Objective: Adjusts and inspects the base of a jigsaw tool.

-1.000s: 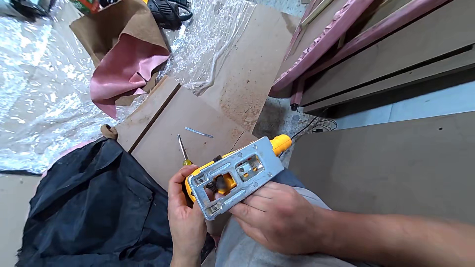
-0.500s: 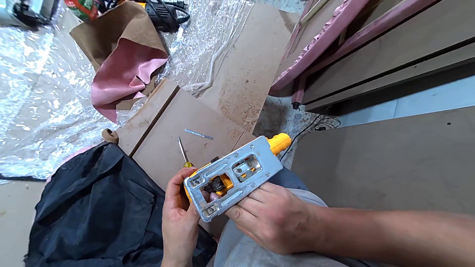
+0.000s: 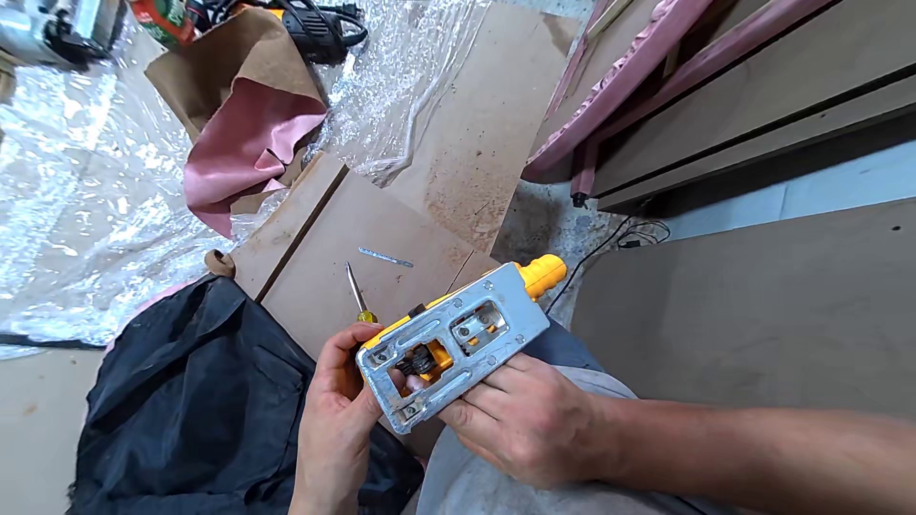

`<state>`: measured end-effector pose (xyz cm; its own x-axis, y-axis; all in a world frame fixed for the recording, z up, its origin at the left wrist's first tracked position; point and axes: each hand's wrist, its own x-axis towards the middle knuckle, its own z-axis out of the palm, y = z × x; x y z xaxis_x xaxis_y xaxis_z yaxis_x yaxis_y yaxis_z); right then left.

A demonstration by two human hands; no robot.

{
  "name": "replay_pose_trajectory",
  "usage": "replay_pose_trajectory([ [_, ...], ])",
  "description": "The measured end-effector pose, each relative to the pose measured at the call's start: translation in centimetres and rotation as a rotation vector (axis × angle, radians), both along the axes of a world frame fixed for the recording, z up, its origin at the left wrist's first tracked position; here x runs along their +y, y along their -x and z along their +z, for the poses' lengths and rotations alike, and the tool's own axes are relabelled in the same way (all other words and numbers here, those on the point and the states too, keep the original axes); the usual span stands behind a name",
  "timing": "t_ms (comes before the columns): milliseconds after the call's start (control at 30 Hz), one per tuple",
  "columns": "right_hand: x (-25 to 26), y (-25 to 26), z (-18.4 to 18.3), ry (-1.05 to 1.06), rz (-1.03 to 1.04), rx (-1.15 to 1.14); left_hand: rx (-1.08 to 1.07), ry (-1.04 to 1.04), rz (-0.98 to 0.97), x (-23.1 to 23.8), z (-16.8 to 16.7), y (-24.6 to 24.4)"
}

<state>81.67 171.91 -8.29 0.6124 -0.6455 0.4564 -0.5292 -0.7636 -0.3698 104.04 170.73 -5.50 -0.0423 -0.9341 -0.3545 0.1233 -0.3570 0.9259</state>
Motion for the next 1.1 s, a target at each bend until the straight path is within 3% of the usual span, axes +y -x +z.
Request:
replay_pose_trajectory([
  [467, 0.8, -0.3, 0.0, 0.018, -0.024, 0.005, 0.036, -0.014, -0.137, 0.0, 0.3, -1.7],
  [733, 1.1, -0.5, 0.7, 0.008, -0.029, 0.032, -0.104, 0.043, -0.144, 0.0, 0.3, -1.0],
  [867, 1.3, 1.1, 1.5, -0.016, 0.123, -0.258, -0.25, 0.139, -0.042, 0.8, -0.4, 0.2],
  [933, 1.4, 1.6, 2.5, 0.008, 0.01, -0.357, -0.282, 0.155, 0.006, 1.2, -0.7, 0.8],
  [1000, 0.5, 1.2, 2.9, -0.038, -0.172, -0.249, -0.253, 0.163, 0.015, 1.7, -1.0, 1.1],
  [1100, -1.9, 0.4, 2.6, -0.182, -0.201, -0.027, -0.217, 0.161, 0.024, 2.3, -1.1, 1.2],
])
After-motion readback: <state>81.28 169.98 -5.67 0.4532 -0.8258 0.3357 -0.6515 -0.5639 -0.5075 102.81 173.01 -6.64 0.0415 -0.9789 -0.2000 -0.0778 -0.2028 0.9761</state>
